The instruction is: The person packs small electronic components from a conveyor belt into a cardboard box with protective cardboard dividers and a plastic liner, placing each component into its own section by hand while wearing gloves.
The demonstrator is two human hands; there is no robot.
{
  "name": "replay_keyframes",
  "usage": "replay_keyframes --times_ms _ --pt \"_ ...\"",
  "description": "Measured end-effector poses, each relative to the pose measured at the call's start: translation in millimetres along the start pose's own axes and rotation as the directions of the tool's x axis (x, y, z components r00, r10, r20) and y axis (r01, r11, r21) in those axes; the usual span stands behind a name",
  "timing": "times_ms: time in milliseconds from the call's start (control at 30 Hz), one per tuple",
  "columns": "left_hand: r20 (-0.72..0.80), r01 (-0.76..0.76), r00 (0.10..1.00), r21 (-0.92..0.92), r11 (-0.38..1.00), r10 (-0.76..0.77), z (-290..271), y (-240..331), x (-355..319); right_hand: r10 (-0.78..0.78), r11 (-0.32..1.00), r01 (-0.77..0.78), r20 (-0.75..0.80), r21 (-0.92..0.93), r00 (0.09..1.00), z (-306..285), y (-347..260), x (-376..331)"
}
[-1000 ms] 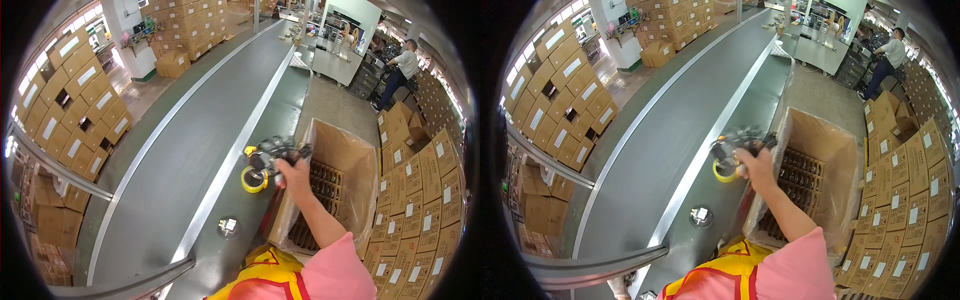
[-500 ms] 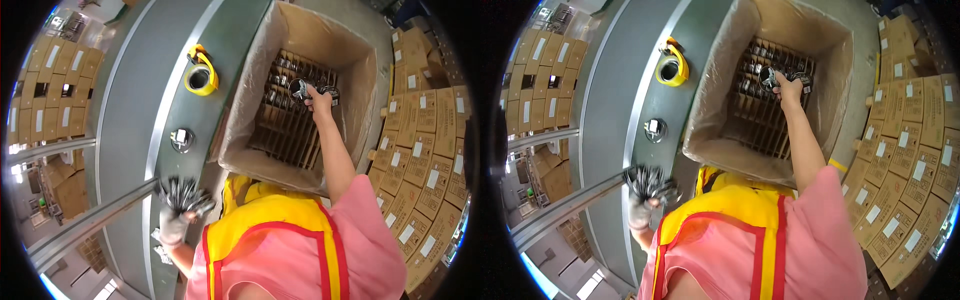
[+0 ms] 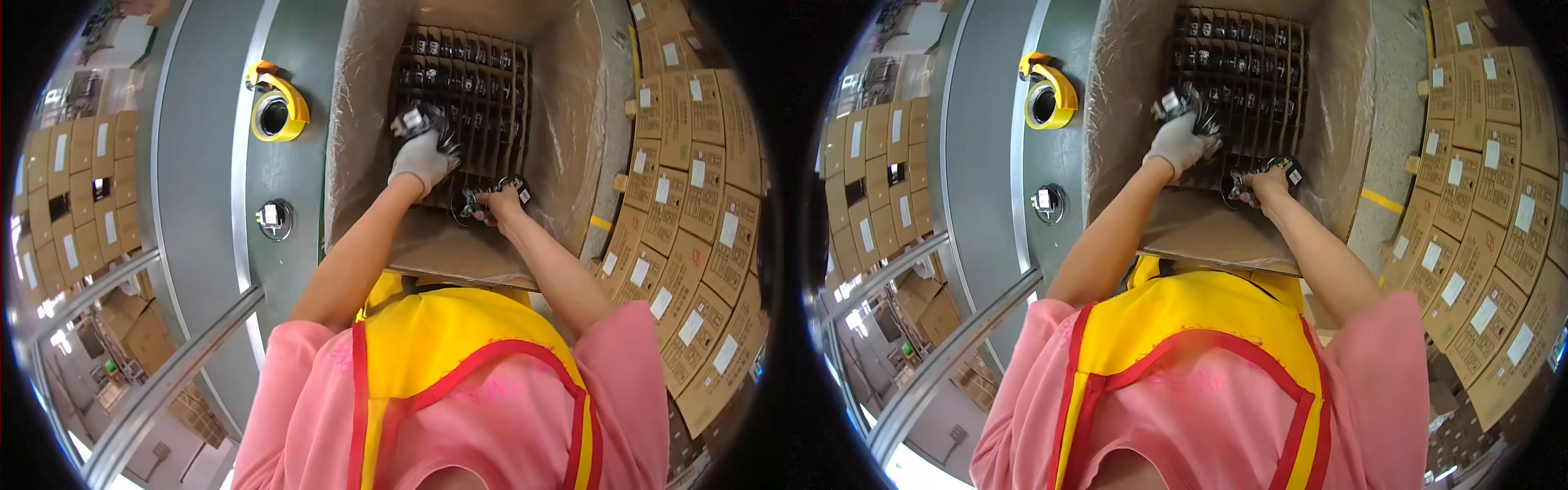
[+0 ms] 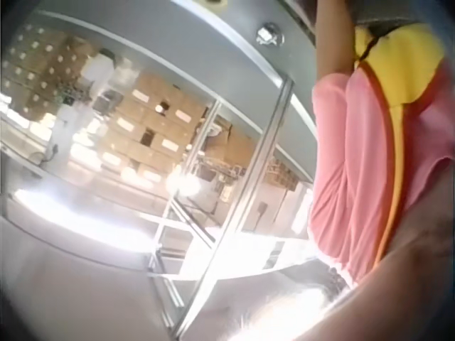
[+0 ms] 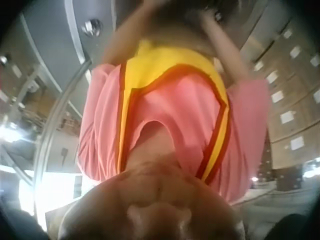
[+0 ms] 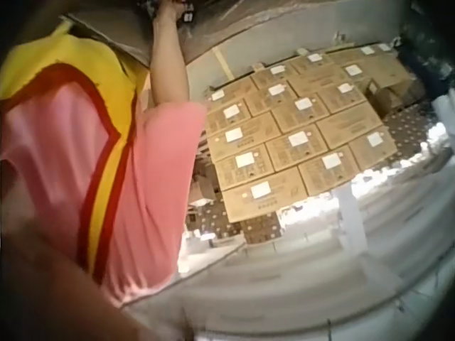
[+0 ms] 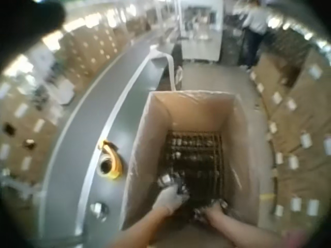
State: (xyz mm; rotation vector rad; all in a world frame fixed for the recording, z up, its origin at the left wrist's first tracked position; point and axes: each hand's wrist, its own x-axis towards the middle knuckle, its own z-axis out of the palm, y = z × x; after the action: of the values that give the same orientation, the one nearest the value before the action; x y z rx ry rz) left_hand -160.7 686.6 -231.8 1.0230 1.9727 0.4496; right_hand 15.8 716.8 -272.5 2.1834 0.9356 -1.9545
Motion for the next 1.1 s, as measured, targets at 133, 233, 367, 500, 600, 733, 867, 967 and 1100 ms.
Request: replay_keyframes --times_ms 133,233,367,500,600,733,867,967,1100 --pt "0.264 0.391 0.893 -0.051 0.919 -0.365 54.5 -78.6 13.5 0.030 0.999 -0.029 -0.020 0.032 0.999 -10.8 25.4 8.5" --pt "0.173 0.473 0.881 -0.261 0.842 -0.441 77.0 -106.6 0.2 0.028 0.993 -0.024 -0.036 0.113 0.999 -3.0 25.6 5.2" --pt "0.332 0.592 0.806 -0.452 0.668 -0.490 61.7 -83.1 -16.1 0.035 0.942 -0.029 -0.011 0.334 0.999 2.5 37.6 15.4" --pt "0.306 0.634 0.763 -0.527 0.566 -0.569 70.1 -77.9 -17.6 0.012 0.876 -0.038 0.058 0.480 0.998 15.3 43.8 19.2" --pt "0.325 0.557 0.807 -0.696 0.452 -0.494 78.3 -81.1 -13.3 -0.107 0.798 -0.069 0.253 0.598 0.962 19.5 45.8 25.5" --pt "0.425 0.593 0.782 -0.732 0.335 -0.456 66.8 -75.9 -13.3 0.101 0.926 -0.079 -0.041 0.369 0.994 10.8 42.3 19.2" --pt "0.294 0.604 0.704 -0.727 0.327 -0.647 56.0 -82.6 -11.4 0.085 0.872 -0.171 0.202 0.459 0.976 9.0 35.0 10.0" --pt "0.496 0.667 0.693 -0.715 0.207 -0.523 53.6 -80.8 -11.5 0.045 0.925 -0.075 0.090 0.373 0.995 2.7 31.1 13.2" --pt "0.341 0.608 0.733 -0.717 0.342 -0.589 54.8 -85.4 -10.3 0.032 0.968 0.004 -0.139 0.250 0.990 -2.4 45.3 31.6"
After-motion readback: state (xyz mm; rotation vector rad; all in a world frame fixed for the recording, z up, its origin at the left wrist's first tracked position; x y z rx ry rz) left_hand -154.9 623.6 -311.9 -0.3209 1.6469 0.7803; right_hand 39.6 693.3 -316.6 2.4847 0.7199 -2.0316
